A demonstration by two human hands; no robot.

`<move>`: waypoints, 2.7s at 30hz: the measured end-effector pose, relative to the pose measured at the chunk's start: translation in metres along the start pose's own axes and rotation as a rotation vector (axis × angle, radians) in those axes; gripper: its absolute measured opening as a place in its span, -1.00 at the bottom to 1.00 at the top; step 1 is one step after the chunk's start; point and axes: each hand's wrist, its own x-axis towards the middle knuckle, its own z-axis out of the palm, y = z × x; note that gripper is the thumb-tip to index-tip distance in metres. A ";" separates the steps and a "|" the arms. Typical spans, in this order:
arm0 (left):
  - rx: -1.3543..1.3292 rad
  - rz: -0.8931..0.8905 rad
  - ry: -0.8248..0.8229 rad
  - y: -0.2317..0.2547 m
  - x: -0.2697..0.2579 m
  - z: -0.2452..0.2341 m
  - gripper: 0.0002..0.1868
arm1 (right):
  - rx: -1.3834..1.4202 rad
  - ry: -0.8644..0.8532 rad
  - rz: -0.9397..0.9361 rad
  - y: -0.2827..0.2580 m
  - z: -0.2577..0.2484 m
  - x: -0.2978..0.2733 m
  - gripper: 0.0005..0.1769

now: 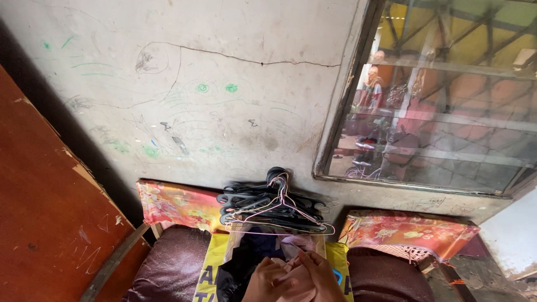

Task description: Placing clothes on hangers and hanging them on an outdoor clothesline.

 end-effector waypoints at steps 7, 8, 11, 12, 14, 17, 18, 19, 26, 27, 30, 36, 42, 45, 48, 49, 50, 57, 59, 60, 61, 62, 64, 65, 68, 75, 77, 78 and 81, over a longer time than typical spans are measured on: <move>0.468 -0.032 -0.360 0.005 0.005 -0.022 -0.10 | -0.139 -0.071 -0.097 0.014 -0.012 0.013 -0.81; 0.464 -0.050 -0.350 -0.008 -0.001 -0.015 -0.40 | -0.141 -0.097 -0.065 0.010 -0.010 0.010 -0.83; 0.216 -0.036 -0.274 -0.015 -0.007 -0.010 -0.71 | -0.158 -0.115 -0.092 0.005 -0.003 0.007 -0.79; -0.033 -0.006 -0.209 -0.012 -0.007 -0.010 -0.65 | -0.177 -0.107 -0.145 0.005 -0.001 0.008 -0.65; -0.031 0.073 0.038 -0.016 -0.003 -0.002 -0.56 | -0.123 -0.288 -0.328 0.024 -0.002 0.018 -0.43; -0.086 -0.024 0.211 0.026 0.011 -0.028 -0.77 | -0.125 -0.427 -0.518 0.046 -0.011 0.027 -0.20; -0.134 -0.202 0.142 0.047 0.017 -0.043 -0.70 | -0.184 -0.394 -0.529 0.052 -0.015 0.031 -0.23; -0.137 -0.202 0.141 0.061 0.026 -0.052 -0.70 | -0.186 -0.392 -0.528 0.056 -0.020 0.033 -0.23; -0.406 -0.205 0.239 0.053 0.029 -0.086 -0.79 | -0.616 -0.168 -0.597 0.075 -0.044 0.047 -0.48; -0.588 -0.335 0.236 0.054 0.026 -0.094 -0.85 | -0.699 -0.118 -0.603 0.080 -0.049 0.045 -0.52; -0.844 -0.652 0.389 -0.017 -0.007 -0.085 -0.73 | -0.866 -0.019 -0.605 0.088 -0.062 0.040 -0.57; -0.930 -0.612 0.463 -0.029 -0.023 -0.115 -0.50 | -0.678 -0.119 -0.170 0.011 -0.061 0.025 -0.87; -0.745 -0.565 0.639 -0.023 -0.026 -0.154 -0.75 | -0.485 -0.446 -0.152 -0.063 -0.034 0.000 -0.60; -0.334 -0.689 0.765 -0.071 -0.039 -0.146 -0.72 | -0.656 -0.310 -0.280 -0.059 -0.011 0.014 -0.47; 0.710 -0.721 0.611 -0.142 -0.069 -0.109 -0.23 | -0.902 -0.195 -0.281 0.015 -0.032 0.035 -0.54; 0.711 -0.728 0.614 -0.134 -0.070 -0.093 -0.23 | -0.904 -0.201 -0.280 0.037 -0.037 0.035 -0.54; 0.646 -0.593 0.578 -0.126 -0.071 -0.078 -0.34 | -0.973 -0.251 -0.165 0.058 -0.043 0.035 -0.54; -0.025 -0.463 0.085 -0.055 -0.027 0.018 -0.93 | -1.178 -0.128 -0.106 0.192 -0.073 0.072 -0.69; 0.111 -0.443 -0.023 -0.068 -0.025 0.041 -0.82 | -1.199 -0.128 -0.084 0.195 -0.075 0.074 -0.81; 0.250 -0.422 -0.126 -0.074 -0.025 0.051 -0.72 | -1.219 -0.132 -0.066 0.196 -0.076 0.074 -0.86; 0.253 -0.420 -0.126 -0.087 -0.028 0.062 -0.72 | -1.217 -0.131 -0.068 0.193 -0.074 0.072 -0.86; 0.361 -0.496 -0.109 -0.101 -0.032 0.072 -0.74 | -1.120 -0.093 -0.026 0.189 -0.072 0.069 -0.83; 0.471 -0.567 -0.085 -0.119 -0.035 0.080 -0.76 | -1.021 -0.053 0.008 0.169 -0.062 0.063 -0.76; 0.477 -0.610 -0.156 -0.124 -0.040 0.080 -0.67 | -1.087 -0.075 0.059 0.156 -0.056 0.056 -0.64; 0.437 -0.641 -0.234 -0.104 -0.043 0.062 -0.64 | -1.220 -0.153 0.088 0.167 -0.059 0.063 -0.55; 0.304 -0.791 -0.358 -0.085 -0.071 0.026 -0.44 | -0.719 0.056 0.159 0.119 -0.056 0.053 -0.77; 0.340 -0.846 -0.541 -0.085 -0.072 0.028 -0.28 | -0.600 0.063 0.135 0.151 -0.073 0.079 -0.76; 0.375 -0.893 -0.725 -0.086 -0.071 0.029 -0.10 | -0.480 0.072 0.106 0.166 -0.082 0.093 -0.75; 0.242 -0.757 -0.483 -0.012 -0.036 0.006 -0.48 | -0.337 -0.057 0.128 0.140 -0.067 0.067 -0.78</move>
